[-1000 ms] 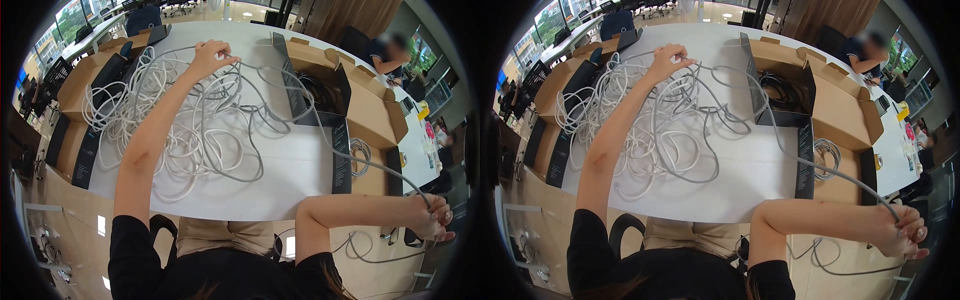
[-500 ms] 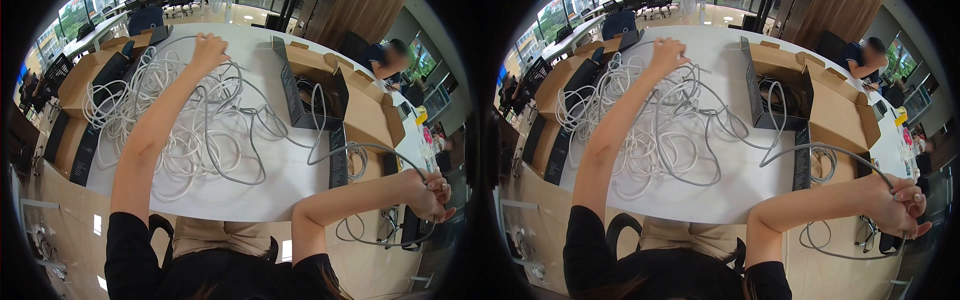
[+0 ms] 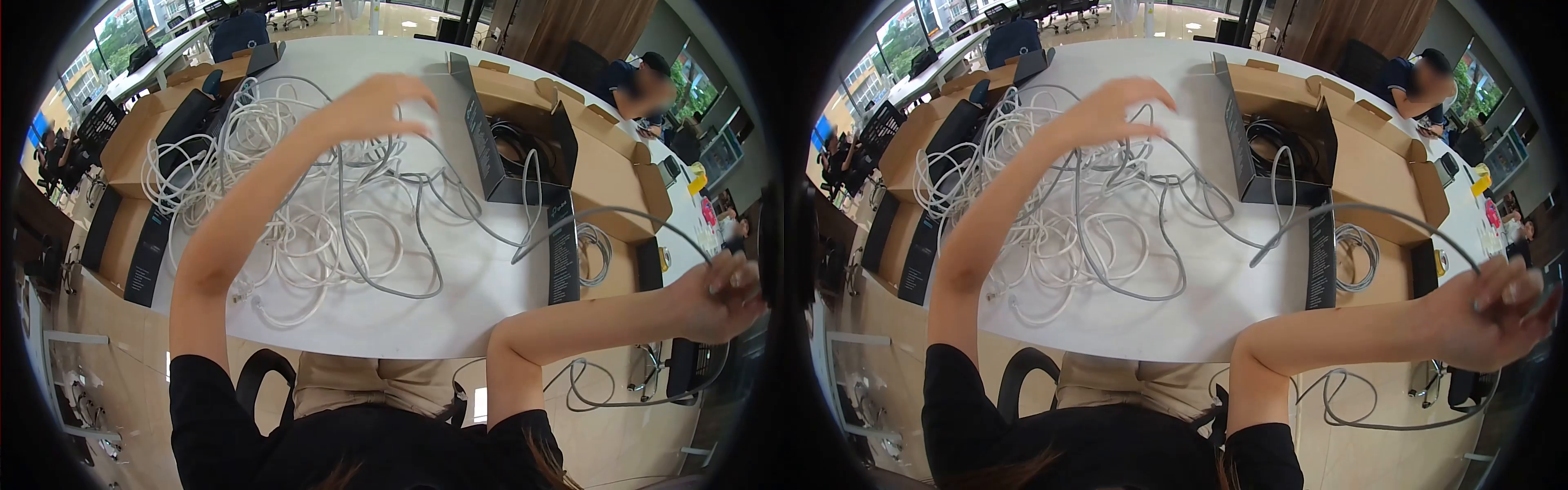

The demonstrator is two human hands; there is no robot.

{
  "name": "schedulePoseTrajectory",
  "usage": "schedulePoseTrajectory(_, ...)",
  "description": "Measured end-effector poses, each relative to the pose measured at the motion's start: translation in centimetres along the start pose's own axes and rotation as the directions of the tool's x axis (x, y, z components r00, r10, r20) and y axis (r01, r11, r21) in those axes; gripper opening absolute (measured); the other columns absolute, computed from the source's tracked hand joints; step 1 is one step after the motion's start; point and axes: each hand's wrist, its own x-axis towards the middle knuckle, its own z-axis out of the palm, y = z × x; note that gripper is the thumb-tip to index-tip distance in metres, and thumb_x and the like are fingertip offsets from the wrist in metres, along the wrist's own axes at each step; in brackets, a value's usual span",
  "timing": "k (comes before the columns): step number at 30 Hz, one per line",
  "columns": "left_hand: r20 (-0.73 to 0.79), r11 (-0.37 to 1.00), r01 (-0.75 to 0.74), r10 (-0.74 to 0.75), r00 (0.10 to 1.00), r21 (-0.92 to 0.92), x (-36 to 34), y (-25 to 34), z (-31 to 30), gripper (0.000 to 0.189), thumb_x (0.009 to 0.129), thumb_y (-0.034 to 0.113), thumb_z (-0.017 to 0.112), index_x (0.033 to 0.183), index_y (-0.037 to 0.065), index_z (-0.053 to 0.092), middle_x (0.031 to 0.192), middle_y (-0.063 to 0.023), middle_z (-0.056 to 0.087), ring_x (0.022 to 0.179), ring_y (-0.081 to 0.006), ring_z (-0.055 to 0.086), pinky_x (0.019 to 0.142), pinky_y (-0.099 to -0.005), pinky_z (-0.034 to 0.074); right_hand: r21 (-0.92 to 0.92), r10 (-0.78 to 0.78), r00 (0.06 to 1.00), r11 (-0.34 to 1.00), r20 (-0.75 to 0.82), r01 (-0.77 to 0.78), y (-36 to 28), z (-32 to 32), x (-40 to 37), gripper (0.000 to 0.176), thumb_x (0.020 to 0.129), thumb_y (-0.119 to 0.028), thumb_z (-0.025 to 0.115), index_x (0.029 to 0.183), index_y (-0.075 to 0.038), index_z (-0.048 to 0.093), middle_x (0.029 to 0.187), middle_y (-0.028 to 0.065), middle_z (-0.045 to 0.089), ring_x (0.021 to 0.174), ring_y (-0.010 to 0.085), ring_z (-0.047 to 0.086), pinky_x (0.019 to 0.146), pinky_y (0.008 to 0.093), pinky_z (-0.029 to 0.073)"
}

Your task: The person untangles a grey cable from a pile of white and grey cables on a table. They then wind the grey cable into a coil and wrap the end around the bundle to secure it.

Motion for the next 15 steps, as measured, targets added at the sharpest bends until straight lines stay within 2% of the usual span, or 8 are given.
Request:
schedulePoseTrajectory(2,0.251,0.995,-0.056,0.035,0.967,0.078,-0.4,1.7,2.0,0.025,0.075,0.026,0.064,0.09,0.007,0.061,0.091,-0.0042,0.06,0.087,-0.023,0.055,0.079,-0.0324,0.042,-0.202,0.022,0.991,0.978,-0.13,-0.048,0.9,4.1,-1.3,0.027,0.082,-0.023,0.046,0.078,0.003,0.049,0.066,0.0105,0.041,0.048,0.0139,0.031,0.047,0.0239,0.025)
schedulePoseTrajectory(3,0.369,0.99,-0.092,0.045,0.928,0.111,-0.5,2.0,2.8,0.024,0.075,0.026,0.064,0.089,0.006,0.061,0.089,-0.0038,0.059,0.085,-0.0229,0.055,0.077,-0.0326,0.043,-0.29,0.047,0.996,0.955,-0.076,-0.067,1.4,5.1,-1.9,0.035,0.087,-0.027,0.041,0.093,0.006,0.049,0.065,0.0092,0.044,0.047,0.0113,0.034,0.044,0.022,0.027)
schedulePoseTrajectory(4,0.369,0.995,-0.045,0.009,0.929,0.089,-0.4,2.1,3.2,0.024,0.076,0.025,0.064,0.089,0.006,0.061,0.087,-0.0038,0.059,0.082,-0.023,0.055,0.074,-0.0327,0.043,-0.377,0.071,0.997,0.923,-0.021,-0.074,1.9,6.2,-2.6,0.045,0.091,-0.031,0.036,0.107,0.009,0.05,0.064,0.0078,0.047,0.045,0.0088,0.038,0.041,0.0201,0.03)
schedulePoseTrajectory(6,0.369,0.998,0.047,-0.061,0.927,0.047,0.0,2.0,3.7,0.023,0.077,0.024,0.062,0.089,0.006,0.06,0.082,-0.004,0.059,0.077,-0.0232,0.055,0.069,-0.0329,0.044,-0.468,0.216,0.943,0.881,0.254,-0.076,2.4,6.6,-3.0,0.043,0.092,-0.028,0.034,0.106,0.009,0.051,0.059,0.0057,0.046,0.041,0.0062,0.038,0.037,0.0176,0.026)
schedulePoseTrajectory(8,0.233,0.999,0.03,-0.025,0.972,-0.018,0.5,0.8,2.9,0.019,0.081,0.022,0.057,0.089,0.005,0.059,0.076,-0.004,0.058,0.07,-0.0196,0.055,0.064,-0.0299,0.045,-0.573,0.35,0.882,0.811,0.316,-0.116,3.0,8.1,-3.7,0.041,0.094,-0.024,0.031,0.106,0.009,0.052,0.055,0.0043,0.047,0.036,0.0047,0.034,0.033,0.0162,0.021)
schedulePoseTrajectory(9,0.164,0.999,0.019,-0.011,0.986,-0.048,0.6,0.5,2.2,0.017,0.083,0.02,0.055,0.089,0.004,0.058,0.074,-0.0039,0.058,0.067,-0.0178,0.055,0.062,-0.0284,0.045,-0.539,0.471,0.797,0.812,0.378,-0.224,3.4,8.2,-3.9,0.042,0.094,-0.028,0.033,0.11,0.007,0.051,0.059,-0.0002,0.045,0.039,0.0022,0.029,0.036,0.0152,0.02)
schedulePoseTrajectory(12,0.055,0.886,0.327,-0.328,0.943,-0.329,0.7,0.5,0.5,0.018,0.088,0.019,0.048,0.087,0.003,0.056,0.067,-0.0028,0.055,0.06,-0.0113,0.053,0.06,-0.0236,0.044,-0.673,0.689,0.55,0.685,0.472,-0.279,4.8,10.1,-4.6,0.041,0.093,-0.032,0.038,0.1,0.001,0.061,0.064,0.0053,0.058,0.036,0.0047,0.037,0.036,0.0169,0.028)
schedulePoseTrajectory(15,-0.197,0.844,0.214,-0.347,0.917,-0.491,0.5,-0.9,-0.9,0.02,0.093,0.021,0.041,0.089,0.005,0.052,0.076,-0.002,0.056,0.059,-0.0061,0.048,0.06,-0.02,0.043,-0.744,0.82,0.407,0.552,0.402,-0.378,8.0,11.3,-6.3,0.043,0.092,-0.036,0.039,0.092,-0.002,0.064,0.064,0.004,0.058,0.039,0.0065,0.042,0.04,0.0186,0.034)
